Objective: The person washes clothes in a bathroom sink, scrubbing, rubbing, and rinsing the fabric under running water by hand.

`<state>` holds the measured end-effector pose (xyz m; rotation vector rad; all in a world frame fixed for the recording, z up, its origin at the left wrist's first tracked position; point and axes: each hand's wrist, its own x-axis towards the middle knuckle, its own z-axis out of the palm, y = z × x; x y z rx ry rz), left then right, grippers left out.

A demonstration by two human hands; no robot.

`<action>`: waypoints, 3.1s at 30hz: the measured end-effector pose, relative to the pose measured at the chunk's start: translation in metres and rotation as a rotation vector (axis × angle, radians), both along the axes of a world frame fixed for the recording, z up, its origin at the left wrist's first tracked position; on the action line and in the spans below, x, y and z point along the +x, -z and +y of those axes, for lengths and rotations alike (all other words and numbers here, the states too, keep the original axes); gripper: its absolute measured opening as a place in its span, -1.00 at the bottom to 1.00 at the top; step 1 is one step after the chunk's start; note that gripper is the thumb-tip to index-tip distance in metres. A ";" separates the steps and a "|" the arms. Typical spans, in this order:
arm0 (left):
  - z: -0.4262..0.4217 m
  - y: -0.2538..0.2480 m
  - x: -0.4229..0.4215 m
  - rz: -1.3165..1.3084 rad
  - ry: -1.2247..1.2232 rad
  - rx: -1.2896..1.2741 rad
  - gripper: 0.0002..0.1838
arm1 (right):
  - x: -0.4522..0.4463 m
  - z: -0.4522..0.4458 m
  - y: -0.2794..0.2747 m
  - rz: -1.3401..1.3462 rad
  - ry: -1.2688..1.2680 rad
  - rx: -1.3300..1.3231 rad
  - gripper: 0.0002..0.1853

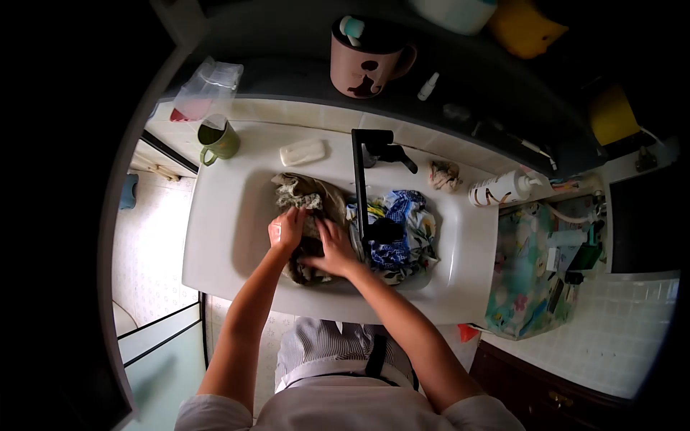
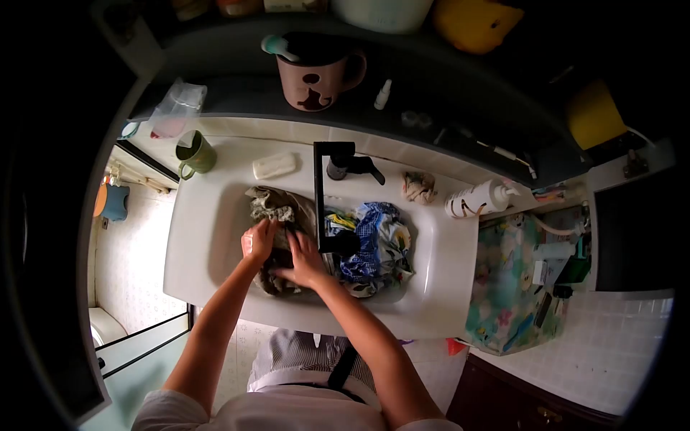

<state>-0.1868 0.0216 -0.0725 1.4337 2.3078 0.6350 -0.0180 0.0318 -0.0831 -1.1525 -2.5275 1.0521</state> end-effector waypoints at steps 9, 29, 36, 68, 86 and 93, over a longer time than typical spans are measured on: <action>-0.101 -0.054 0.009 -0.081 -0.245 0.348 -0.78 | 0.038 -0.057 -0.007 -0.051 -0.107 0.205 0.17; -0.120 -0.112 -0.014 -0.589 -0.037 0.327 -0.75 | -0.026 -0.031 -0.216 0.654 0.194 0.402 -0.87; -0.112 -0.080 -0.009 0.009 0.053 0.112 -0.69 | -0.046 -0.018 -0.146 0.486 0.214 0.350 -0.91; 0.066 0.063 -0.022 0.108 0.073 -0.028 -0.78 | -0.087 0.066 0.049 -0.227 0.454 0.365 -0.84; -0.031 0.013 -0.009 0.055 -0.018 0.042 -0.73 | -0.043 0.003 0.005 0.354 0.362 0.243 -0.66; -0.104 -0.012 0.003 -0.126 0.044 -0.123 -0.70 | 0.004 -0.025 -0.021 0.515 0.452 0.031 -0.76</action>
